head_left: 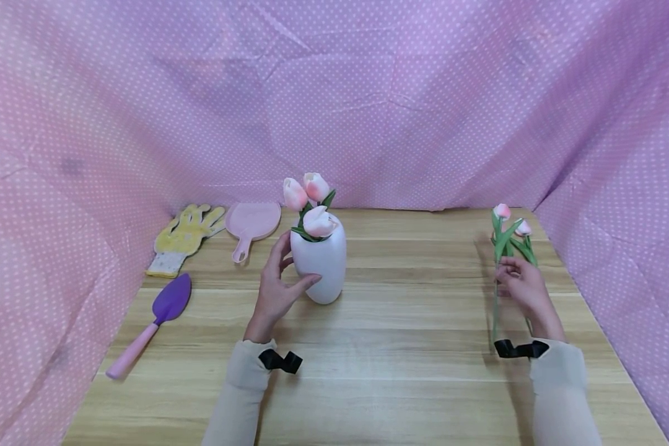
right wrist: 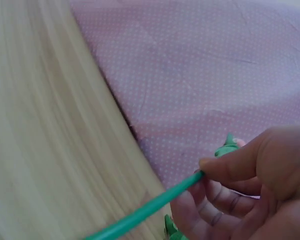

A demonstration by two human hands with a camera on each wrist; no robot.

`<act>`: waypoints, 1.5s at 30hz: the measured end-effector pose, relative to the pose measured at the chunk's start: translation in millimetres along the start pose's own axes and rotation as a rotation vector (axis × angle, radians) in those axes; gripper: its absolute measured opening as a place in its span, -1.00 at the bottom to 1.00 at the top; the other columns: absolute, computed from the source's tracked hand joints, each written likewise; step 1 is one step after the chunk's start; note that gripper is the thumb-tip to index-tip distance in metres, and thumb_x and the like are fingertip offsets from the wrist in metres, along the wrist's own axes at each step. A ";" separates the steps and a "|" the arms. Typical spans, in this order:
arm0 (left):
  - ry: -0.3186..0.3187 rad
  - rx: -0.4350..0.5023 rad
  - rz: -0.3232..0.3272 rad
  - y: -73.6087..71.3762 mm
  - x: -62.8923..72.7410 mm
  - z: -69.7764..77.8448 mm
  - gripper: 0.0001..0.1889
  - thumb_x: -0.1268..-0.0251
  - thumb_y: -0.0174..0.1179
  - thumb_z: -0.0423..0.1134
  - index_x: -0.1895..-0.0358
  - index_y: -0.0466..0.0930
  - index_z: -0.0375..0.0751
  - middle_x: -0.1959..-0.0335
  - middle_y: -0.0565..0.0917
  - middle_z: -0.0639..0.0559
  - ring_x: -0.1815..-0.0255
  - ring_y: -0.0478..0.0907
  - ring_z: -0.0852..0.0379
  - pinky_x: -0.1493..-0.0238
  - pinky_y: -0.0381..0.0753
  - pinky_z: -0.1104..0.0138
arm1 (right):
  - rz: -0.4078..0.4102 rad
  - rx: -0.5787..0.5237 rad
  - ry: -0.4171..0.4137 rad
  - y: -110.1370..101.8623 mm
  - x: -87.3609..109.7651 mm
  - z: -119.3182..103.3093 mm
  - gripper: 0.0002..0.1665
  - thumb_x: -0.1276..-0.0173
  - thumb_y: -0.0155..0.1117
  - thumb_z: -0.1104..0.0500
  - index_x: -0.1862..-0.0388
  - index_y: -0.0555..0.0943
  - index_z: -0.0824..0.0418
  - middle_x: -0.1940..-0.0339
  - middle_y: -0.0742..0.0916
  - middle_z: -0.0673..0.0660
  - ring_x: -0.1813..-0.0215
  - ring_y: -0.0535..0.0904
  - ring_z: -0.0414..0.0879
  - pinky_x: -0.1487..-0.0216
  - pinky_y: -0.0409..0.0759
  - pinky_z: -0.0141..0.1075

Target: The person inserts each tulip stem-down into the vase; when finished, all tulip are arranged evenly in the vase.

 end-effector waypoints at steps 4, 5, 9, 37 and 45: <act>-0.006 0.001 -0.001 0.4 -0.2 -0.7 -0.03 0.03 0.49 -0.51 -0.52 0.19 -0.21 -0.47 0.40 -0.19 -0.44 0.40 -0.19 -0.35 0.47 -0.11 | -0.001 -0.145 -0.026 -0.8 0.9 -5.4 -0.63 -0.51 0.02 0.37 -0.20 0.30 0.53 0.28 0.51 -0.21 0.27 0.55 -0.47 0.37 0.71 -0.44; -0.007 0.000 -0.002 0.5 -0.3 -0.8 -0.03 0.02 0.49 -0.51 -0.52 0.19 -0.21 -0.46 0.40 -0.18 -0.44 0.40 -0.19 -0.35 0.48 -0.11 | 0.000 -0.177 -0.033 -1.1 1.0 -6.7 -0.68 -0.51 0.03 0.37 -0.16 0.32 0.49 0.28 0.52 -0.21 0.26 0.56 -0.45 0.37 0.72 -0.44; -0.009 -0.003 -0.003 1.0 -0.5 -1.1 -0.03 0.03 0.50 -0.50 -0.52 0.19 -0.20 -0.45 0.41 -0.18 -0.43 0.41 -0.17 -0.34 0.48 -0.10 | 0.000 -0.274 -0.054 -1.2 1.9 -12.0 -0.79 -0.51 0.06 0.35 -0.07 0.36 0.31 0.26 0.53 -0.19 0.23 0.57 -0.41 0.35 0.72 -0.43; -0.008 -0.009 0.004 0.6 0.4 -2.1 -0.02 0.04 0.50 -0.50 -0.52 0.19 -0.22 -0.46 0.41 -0.19 -0.43 0.41 -0.18 -0.33 0.49 -0.10 | 0.020 -0.917 -0.124 8.4 3.0 -46.5 -0.73 -0.41 0.20 0.40 -0.03 0.52 0.18 0.22 0.60 -0.02 0.22 0.60 -0.27 0.35 0.71 -0.37; -0.013 -0.005 0.004 0.2 0.5 -2.1 -0.02 0.03 0.50 -0.50 -0.52 0.19 -0.21 -0.46 0.41 -0.18 -0.44 0.41 -0.18 -0.34 0.48 -0.10 | 0.060 -1.086 -0.162 10.8 -0.5 -54.8 -0.79 -0.40 0.17 0.45 0.06 0.55 0.25 0.27 0.67 0.01 0.25 0.66 -0.21 0.34 0.76 -0.29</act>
Point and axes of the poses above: each hand's wrist, its own x-axis away from the middle knuckle, its own y-axis out of the palm, z = x × y, the point moved 6 cm from there along -x, towards the middle knuckle
